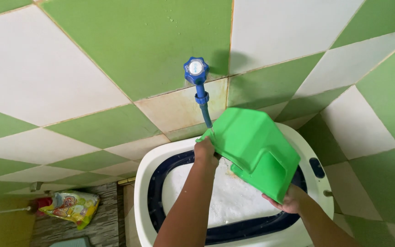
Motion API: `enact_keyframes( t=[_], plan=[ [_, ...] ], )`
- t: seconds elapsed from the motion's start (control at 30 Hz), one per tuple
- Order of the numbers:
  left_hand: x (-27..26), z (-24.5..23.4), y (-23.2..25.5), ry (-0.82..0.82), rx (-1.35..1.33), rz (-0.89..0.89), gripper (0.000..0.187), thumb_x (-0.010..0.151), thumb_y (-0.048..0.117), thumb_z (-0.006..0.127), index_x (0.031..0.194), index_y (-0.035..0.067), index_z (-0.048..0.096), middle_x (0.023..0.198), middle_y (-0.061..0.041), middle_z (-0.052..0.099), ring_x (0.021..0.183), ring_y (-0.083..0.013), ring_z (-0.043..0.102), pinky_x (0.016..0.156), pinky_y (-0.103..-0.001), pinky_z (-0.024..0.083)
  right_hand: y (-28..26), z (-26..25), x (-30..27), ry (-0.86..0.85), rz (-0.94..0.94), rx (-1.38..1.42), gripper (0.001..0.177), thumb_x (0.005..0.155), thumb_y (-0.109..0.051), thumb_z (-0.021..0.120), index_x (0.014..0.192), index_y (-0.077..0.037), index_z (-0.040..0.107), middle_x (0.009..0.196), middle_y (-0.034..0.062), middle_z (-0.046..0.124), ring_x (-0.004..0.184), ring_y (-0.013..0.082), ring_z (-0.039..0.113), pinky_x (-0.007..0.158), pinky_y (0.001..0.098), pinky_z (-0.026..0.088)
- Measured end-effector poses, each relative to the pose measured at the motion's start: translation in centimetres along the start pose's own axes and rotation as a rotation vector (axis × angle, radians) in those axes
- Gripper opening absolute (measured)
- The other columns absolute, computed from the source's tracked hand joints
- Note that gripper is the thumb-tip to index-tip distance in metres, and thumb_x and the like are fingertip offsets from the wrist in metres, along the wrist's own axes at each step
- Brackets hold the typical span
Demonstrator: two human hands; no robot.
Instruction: The person scrubs a green plastic container with a sponge in a white basin filled with soapy water, rinses it under a wall tap, and then scrubs the basin itself. The container is placed on a wall rack at the end.
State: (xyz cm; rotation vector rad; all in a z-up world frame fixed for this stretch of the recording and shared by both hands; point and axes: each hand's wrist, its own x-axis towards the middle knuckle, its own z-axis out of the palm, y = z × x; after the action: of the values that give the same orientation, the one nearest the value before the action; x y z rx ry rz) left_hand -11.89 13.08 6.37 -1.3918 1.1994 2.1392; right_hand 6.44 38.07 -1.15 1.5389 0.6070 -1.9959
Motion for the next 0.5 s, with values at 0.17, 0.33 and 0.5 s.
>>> enact_keyframes(
  t=[0.17, 0.33, 0.5],
  plan=[
    [-3.0, -2.7, 0.0, 0.056, -0.222, 0.083, 0.025, 0.102, 0.018, 0.058, 0.123, 0.004, 0.061, 0.116, -0.02, 0.065, 0.097, -0.0354, 0.064, 0.069, -0.055, 0.061, -5.2, -3.0, 6.9, 0.107, -0.325, -0.408, 0.046, 0.101, -0.031, 0.06, 0.142, -0.011, 0.057, 0.135, 0.015, 0.064, 0.127, 0.0402, 0.06, 0.104, 0.0554, 0.045],
    [-7.7, -6.4, 1.0, -0.105, -0.473, 0.152, 0.057, 0.108, 0.022, 0.045, 0.147, -0.014, 0.025, 0.138, -0.04, 0.041, 0.129, -0.054, 0.051, 0.105, -0.07, 0.047, -7.4, 7.9, 0.7, 0.24, -1.079, -0.714, 0.017, 0.092, -0.024, 0.07, 0.105, -0.018, 0.078, 0.087, 0.0089, 0.077, 0.071, 0.022, 0.073, 0.058, 0.0289, 0.054],
    [-5.3, -10.2, 0.1, -0.142, -0.589, 0.098, 0.054, 0.107, 0.02, 0.047, 0.147, -0.011, 0.027, 0.136, -0.032, 0.044, 0.128, -0.0486, 0.053, 0.109, -0.071, 0.046, -4.8, 20.7, -11.4, -0.089, -1.343, -0.866, 0.021, 0.094, -0.021, 0.071, 0.11, -0.008, 0.075, 0.094, 0.0134, 0.077, 0.076, 0.0201, 0.073, 0.067, 0.0296, 0.059]
  ],
)
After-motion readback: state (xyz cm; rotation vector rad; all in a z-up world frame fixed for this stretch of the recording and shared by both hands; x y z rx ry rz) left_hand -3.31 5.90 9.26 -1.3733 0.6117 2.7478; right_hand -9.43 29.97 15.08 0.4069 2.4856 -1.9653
